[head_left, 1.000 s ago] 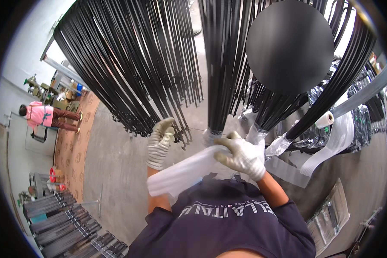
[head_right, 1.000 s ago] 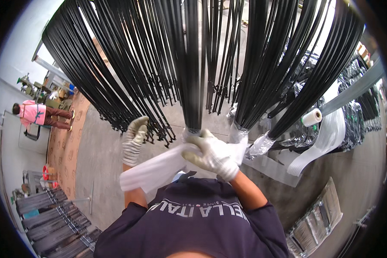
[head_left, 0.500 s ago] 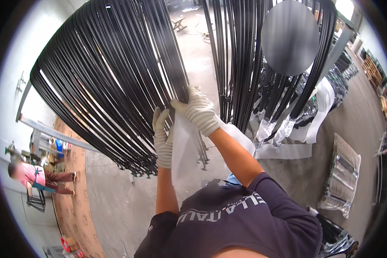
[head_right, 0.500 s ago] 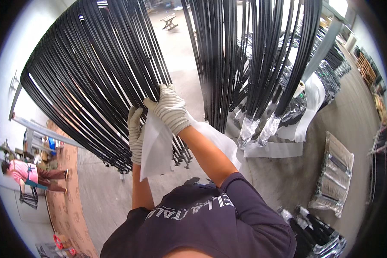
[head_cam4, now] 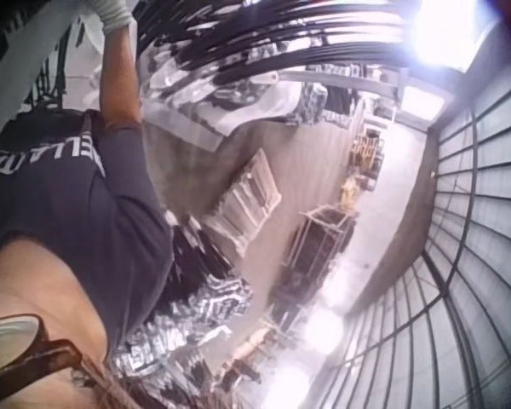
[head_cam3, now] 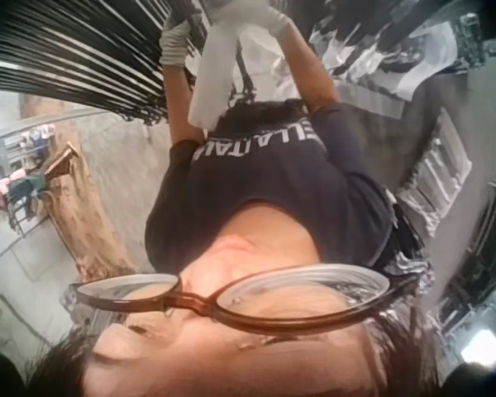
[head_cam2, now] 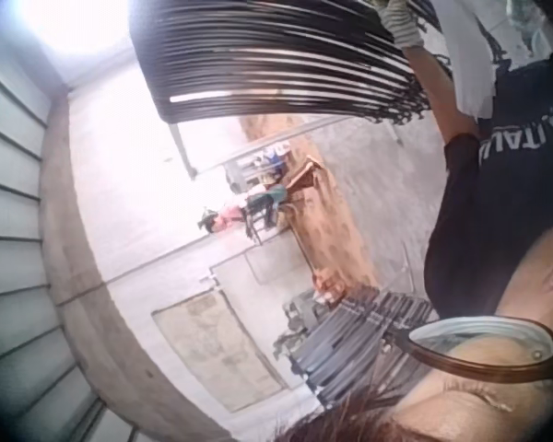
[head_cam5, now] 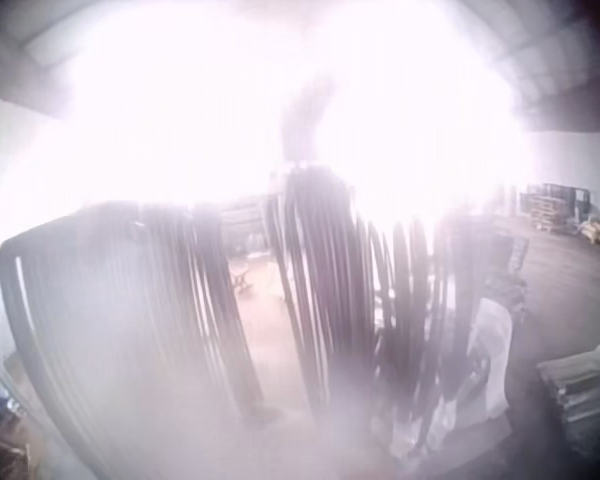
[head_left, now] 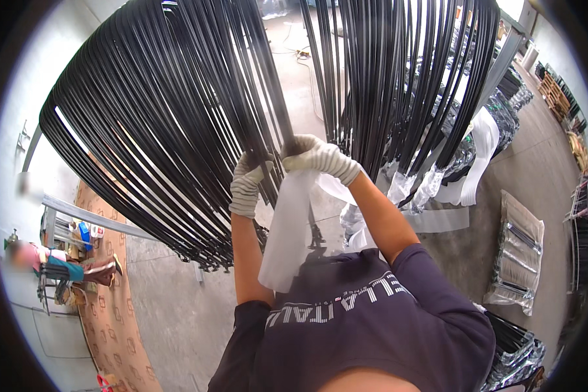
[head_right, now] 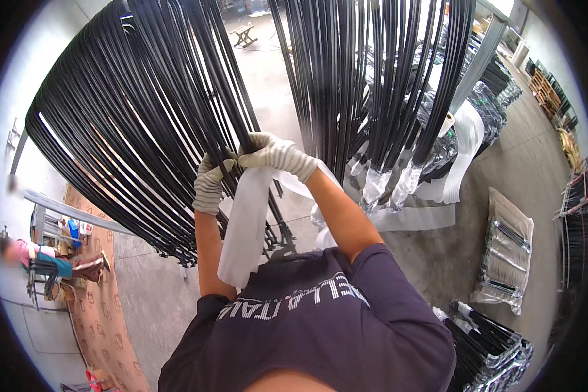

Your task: The person wraps the ends of a bundle of black metal rods using a sheet of white foam padding.

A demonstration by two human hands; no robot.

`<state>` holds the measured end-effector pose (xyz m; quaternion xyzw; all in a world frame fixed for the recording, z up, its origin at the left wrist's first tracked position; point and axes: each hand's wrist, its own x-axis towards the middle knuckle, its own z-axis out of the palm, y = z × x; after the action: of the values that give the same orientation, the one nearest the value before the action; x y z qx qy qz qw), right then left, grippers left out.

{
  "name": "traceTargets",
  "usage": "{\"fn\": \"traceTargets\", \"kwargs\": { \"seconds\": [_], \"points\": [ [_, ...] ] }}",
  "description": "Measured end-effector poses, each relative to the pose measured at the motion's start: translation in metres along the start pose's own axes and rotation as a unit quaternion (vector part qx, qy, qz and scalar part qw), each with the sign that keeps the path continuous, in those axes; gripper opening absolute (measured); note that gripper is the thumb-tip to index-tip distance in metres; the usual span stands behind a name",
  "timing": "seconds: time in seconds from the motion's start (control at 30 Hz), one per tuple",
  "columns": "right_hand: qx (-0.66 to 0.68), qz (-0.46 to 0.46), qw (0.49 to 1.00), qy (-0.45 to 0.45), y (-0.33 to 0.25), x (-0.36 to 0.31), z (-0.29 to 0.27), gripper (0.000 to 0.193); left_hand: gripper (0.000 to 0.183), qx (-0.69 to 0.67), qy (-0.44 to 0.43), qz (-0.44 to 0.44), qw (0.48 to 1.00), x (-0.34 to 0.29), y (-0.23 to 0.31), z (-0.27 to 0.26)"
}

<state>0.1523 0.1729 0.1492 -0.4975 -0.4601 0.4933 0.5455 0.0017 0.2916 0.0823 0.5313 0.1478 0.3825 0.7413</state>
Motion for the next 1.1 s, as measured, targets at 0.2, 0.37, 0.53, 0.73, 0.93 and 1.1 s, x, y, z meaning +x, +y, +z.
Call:
{"fn": "traceTargets", "kwargs": {
  "seconds": [0.2,0.37,0.53,0.73,0.93,1.1],
  "points": [
    [-0.068,0.005,0.995,0.070,-0.013,-0.033,0.012,0.048,0.025,0.060,0.050,-0.016,0.997,-0.012,0.004,0.011],
    [0.139,0.089,0.981,0.103,-0.022,-0.022,0.041,0.031,0.026,-0.005,0.079,0.078,0.994,-0.021,-0.013,0.031],
    [0.033,0.043,0.988,0.146,0.009,-0.013,0.026,0.027,0.024,-0.158,0.123,0.002,0.980,-0.023,-0.015,0.066],
    [-0.034,0.002,0.982,0.184,0.020,-0.013,0.011,0.018,0.030,-0.059,0.099,-0.012,0.993,-0.033,-0.011,0.073],
    [-0.099,0.004,0.981,0.167,0.017,-0.020,-0.004,0.016,0.023,-0.027,0.027,0.014,0.999,-0.047,-0.011,0.045],
    [-0.130,-0.001,0.970,0.206,0.044,-0.008,-0.017,0.019,0.026,0.007,0.064,0.029,0.997,-0.050,-0.007,0.049]
  ]
}}
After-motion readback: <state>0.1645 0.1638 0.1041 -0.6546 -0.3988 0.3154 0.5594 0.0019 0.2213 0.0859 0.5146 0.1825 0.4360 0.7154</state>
